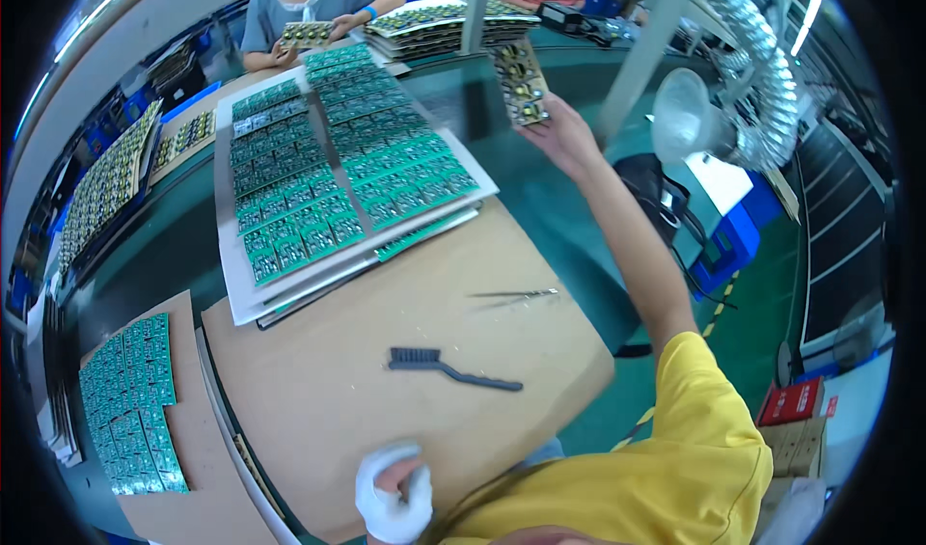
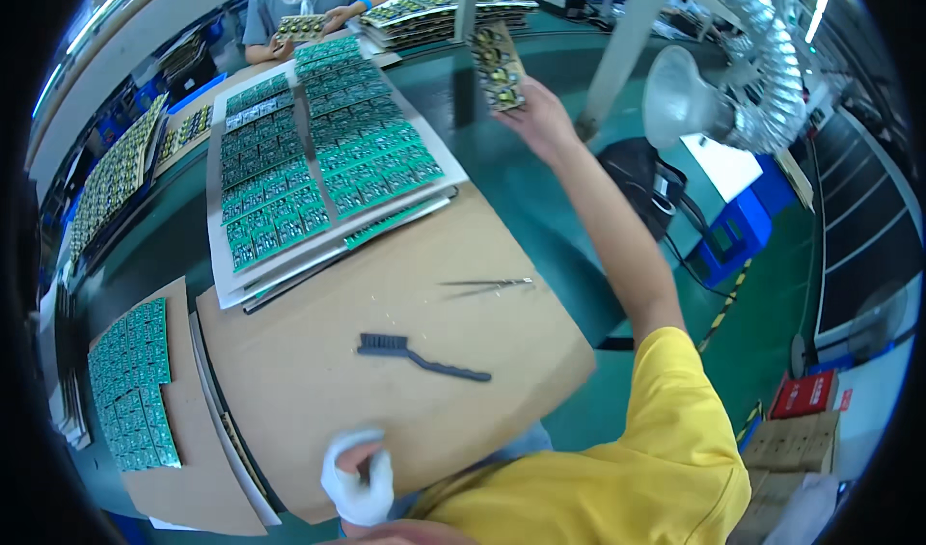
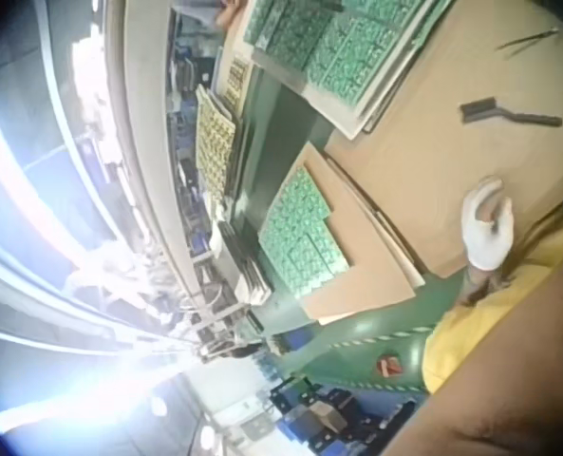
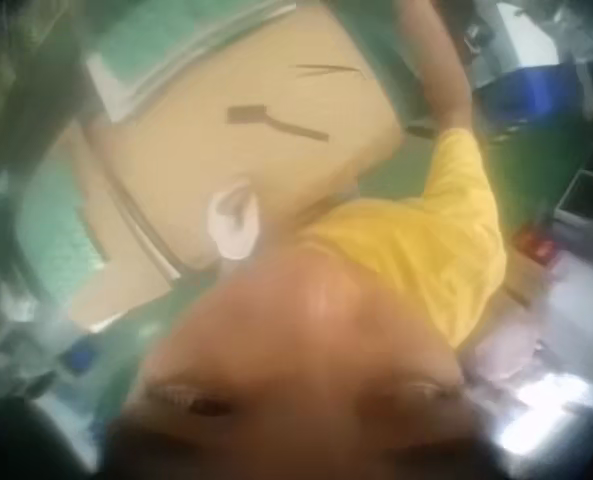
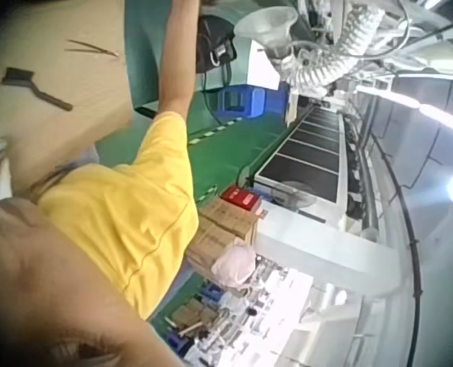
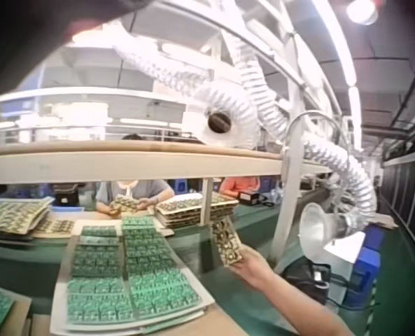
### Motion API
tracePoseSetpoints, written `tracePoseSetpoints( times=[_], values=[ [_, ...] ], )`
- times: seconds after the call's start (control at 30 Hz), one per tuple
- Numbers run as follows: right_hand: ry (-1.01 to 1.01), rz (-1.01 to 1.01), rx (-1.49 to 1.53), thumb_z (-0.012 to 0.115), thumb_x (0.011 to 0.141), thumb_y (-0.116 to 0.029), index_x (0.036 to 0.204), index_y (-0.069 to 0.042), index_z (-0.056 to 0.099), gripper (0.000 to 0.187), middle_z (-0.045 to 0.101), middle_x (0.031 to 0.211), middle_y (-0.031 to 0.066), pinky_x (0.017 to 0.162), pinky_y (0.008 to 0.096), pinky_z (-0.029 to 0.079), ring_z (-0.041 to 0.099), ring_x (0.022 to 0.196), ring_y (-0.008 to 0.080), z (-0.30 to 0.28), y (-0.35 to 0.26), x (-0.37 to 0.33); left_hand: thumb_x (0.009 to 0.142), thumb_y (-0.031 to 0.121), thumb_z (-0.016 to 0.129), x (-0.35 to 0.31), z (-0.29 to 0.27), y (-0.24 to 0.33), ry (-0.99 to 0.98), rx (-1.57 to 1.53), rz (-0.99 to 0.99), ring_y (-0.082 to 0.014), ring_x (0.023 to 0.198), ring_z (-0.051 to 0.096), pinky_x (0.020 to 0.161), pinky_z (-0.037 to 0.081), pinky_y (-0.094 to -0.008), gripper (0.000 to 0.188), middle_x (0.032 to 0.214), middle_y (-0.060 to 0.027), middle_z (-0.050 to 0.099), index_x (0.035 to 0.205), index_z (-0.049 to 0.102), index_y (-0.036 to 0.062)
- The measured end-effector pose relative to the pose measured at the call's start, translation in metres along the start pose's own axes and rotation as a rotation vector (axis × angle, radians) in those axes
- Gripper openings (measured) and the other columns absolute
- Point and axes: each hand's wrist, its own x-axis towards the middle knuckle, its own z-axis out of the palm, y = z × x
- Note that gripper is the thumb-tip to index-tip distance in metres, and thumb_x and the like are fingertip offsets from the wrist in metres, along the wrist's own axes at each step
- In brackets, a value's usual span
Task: The recorder picks up green circuit boards, cleans them with a handheld brush, and stacks them on a workbench in a manufacturing facility.
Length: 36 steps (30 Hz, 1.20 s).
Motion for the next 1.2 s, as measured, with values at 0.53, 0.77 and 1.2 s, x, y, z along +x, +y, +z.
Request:
tracePoseSetpoints(
  times=[0.53, 0.77, 1.2],
  values=[
    [-0.775, -0.696, -0.775, 0.069, 0.092, -0.019, 0.142, -0.009, 0.057, 0.053, 0.049, 0.149, 0.0240, 0.114, 0.0509, 0.041, 0.044, 0.141, 0.0432, 0.204, 0.070, -0.363, 0.081, 0.032, 0.089, -0.008, -0.008, -0.038, 0.255, -0.852, -0.242, -0.0294, 0.130, 0.057, 0.107, 0.049, -0.0429, 0.096, 0.148, -0.0179, 0.051, 0.155, 0.035, 0.0057],
    [-0.079, -0.507, -1.317, 0.070, 0.089, -0.016, 0.124, -0.005, 0.064, 0.037, 0.059, 0.120, 0.0180, 0.100, 0.0471, 0.047, 0.056, 0.117, 0.0362, 0.170, 0.066, -0.327, 0.078, 0.019, 0.090, 0.002, -0.004, -0.031, 0.205, -0.817, -0.194, -0.0289, 0.131, 0.056, 0.110, 0.048, -0.0451, 0.096, 0.151, -0.0171, 0.049, 0.155, 0.034, 0.0078],
    [-0.133, -0.337, -0.810, 0.061, 0.096, -0.005, 0.116, -0.001, 0.067, 0.021, 0.058, 0.100, 0.0151, 0.080, 0.0386, 0.050, 0.061, 0.091, 0.0319, 0.186, 0.059, -0.341, 0.068, 0.002, 0.091, -0.009, -0.011, -0.042, 0.162, -0.658, -0.209, -0.0291, 0.130, 0.058, 0.108, 0.051, -0.0448, 0.107, 0.145, -0.0136, 0.054, 0.155, 0.029, 0.0100]
  ],
)
